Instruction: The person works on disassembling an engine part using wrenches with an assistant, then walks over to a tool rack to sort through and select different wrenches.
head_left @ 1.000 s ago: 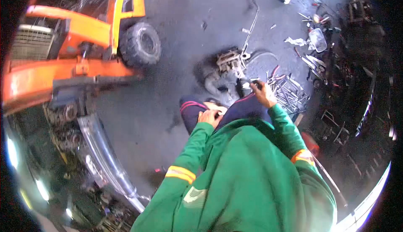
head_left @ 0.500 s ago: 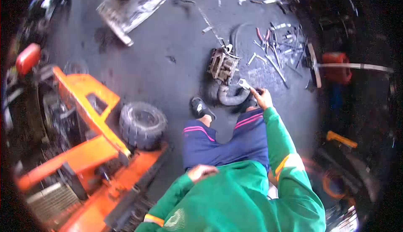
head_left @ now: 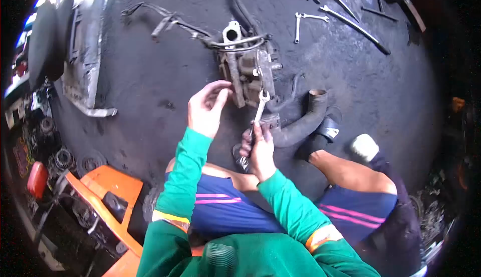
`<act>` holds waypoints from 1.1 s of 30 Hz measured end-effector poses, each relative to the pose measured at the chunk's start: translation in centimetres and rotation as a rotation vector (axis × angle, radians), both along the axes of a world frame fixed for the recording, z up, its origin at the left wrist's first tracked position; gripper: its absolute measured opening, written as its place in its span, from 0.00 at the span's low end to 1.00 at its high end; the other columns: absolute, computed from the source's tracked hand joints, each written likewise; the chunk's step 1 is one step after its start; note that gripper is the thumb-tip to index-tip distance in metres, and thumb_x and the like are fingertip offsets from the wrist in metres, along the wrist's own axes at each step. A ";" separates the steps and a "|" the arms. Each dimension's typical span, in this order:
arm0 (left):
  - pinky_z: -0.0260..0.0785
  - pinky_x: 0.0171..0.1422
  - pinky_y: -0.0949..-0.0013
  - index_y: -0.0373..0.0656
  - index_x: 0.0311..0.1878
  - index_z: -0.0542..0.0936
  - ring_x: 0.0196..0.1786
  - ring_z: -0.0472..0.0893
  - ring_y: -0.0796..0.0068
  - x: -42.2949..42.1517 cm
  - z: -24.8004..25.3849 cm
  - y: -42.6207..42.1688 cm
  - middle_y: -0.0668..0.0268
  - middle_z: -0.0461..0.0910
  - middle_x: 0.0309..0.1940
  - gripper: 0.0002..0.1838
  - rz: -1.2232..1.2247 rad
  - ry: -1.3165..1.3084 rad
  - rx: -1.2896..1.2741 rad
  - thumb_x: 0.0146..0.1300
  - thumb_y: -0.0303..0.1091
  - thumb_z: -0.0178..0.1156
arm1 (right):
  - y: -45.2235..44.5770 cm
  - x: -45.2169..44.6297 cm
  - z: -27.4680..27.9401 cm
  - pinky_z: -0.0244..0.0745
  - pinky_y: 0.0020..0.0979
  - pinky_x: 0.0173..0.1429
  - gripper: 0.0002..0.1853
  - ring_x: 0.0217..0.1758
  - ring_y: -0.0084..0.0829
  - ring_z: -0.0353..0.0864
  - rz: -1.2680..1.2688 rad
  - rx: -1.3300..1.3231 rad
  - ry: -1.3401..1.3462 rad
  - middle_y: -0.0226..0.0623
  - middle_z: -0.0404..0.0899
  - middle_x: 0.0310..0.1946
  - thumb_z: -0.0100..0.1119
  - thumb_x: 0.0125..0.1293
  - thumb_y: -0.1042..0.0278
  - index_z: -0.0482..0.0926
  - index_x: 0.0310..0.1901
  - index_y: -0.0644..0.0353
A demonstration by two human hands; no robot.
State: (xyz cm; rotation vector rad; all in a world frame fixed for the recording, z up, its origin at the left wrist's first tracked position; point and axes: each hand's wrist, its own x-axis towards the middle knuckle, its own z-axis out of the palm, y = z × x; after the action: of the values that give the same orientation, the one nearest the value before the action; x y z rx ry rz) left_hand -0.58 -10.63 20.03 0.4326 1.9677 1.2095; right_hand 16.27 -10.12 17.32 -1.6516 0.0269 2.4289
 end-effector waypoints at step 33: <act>0.72 0.38 0.73 0.33 0.49 0.86 0.31 0.78 0.85 -1.2 -6.6 4.3 0.67 0.85 0.29 0.18 -0.792 -0.288 -0.392 0.68 0.42 0.66 | -1.5 -3.9 -2.1 0.88 0.34 0.41 0.18 0.37 0.31 0.87 -0.071 0.199 0.286 0.39 0.80 0.43 0.49 0.79 0.59 0.70 0.60 0.65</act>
State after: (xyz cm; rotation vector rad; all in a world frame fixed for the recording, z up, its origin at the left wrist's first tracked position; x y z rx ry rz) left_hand -1.83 -6.35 13.48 0.6953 1.4949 0.3499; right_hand 12.40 -11.65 15.20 -1.1927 -0.1084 2.5005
